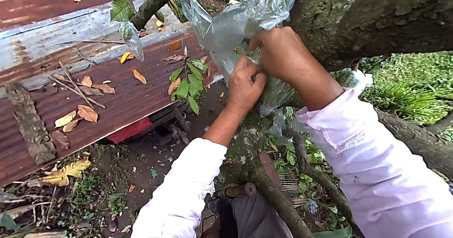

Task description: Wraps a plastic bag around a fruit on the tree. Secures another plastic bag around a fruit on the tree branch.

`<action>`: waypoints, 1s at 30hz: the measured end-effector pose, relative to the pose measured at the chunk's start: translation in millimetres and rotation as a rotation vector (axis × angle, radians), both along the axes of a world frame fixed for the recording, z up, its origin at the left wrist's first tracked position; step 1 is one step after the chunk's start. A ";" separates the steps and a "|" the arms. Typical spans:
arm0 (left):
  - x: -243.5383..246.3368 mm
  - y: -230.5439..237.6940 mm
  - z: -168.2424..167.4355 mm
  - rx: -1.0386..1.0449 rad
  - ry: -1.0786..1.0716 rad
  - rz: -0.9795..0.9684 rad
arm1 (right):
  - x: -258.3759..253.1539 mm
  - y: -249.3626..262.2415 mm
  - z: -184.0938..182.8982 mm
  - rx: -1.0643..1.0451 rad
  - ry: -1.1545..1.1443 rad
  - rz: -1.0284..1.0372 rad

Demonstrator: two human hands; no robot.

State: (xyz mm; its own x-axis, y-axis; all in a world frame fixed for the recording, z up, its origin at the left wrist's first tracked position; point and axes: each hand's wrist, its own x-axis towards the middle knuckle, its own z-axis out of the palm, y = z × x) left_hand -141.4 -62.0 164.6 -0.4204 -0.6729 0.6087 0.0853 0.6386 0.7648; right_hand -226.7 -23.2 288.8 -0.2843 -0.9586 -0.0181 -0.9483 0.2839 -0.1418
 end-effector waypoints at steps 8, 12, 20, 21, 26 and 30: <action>6.1 -10.2 35.3 1.280 0.031 -0.444 | -6.7 -3.5 4.1 -0.005 -0.154 0.027; 4.1 -21.8 36.4 1.486 -0.014 -0.486 | -9.6 -1.2 1.1 0.016 -0.124 0.092; 3.4 -25.3 38.8 1.542 -0.013 -0.421 | -19.5 18.9 5.2 0.087 0.019 0.284; 3.6 -26.8 37.6 1.535 -0.019 -0.432 | -14.0 19.3 4.4 0.154 0.096 0.238; 3.5 -33.4 35.6 1.475 -0.081 -0.441 | 14.0 10.6 5.9 0.330 0.264 0.024; 8.6 -33.7 42.1 1.397 -0.115 -0.480 | 9.8 4.3 1.4 0.288 0.261 0.026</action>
State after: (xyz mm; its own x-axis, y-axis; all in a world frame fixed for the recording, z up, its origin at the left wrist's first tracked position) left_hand -132.8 -95.7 206.7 -0.7665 -0.4580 -0.4503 -0.0314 -0.6735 0.7385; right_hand -216.9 -18.9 290.2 -0.2909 -0.9317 -0.2175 -0.9492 0.2526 0.1874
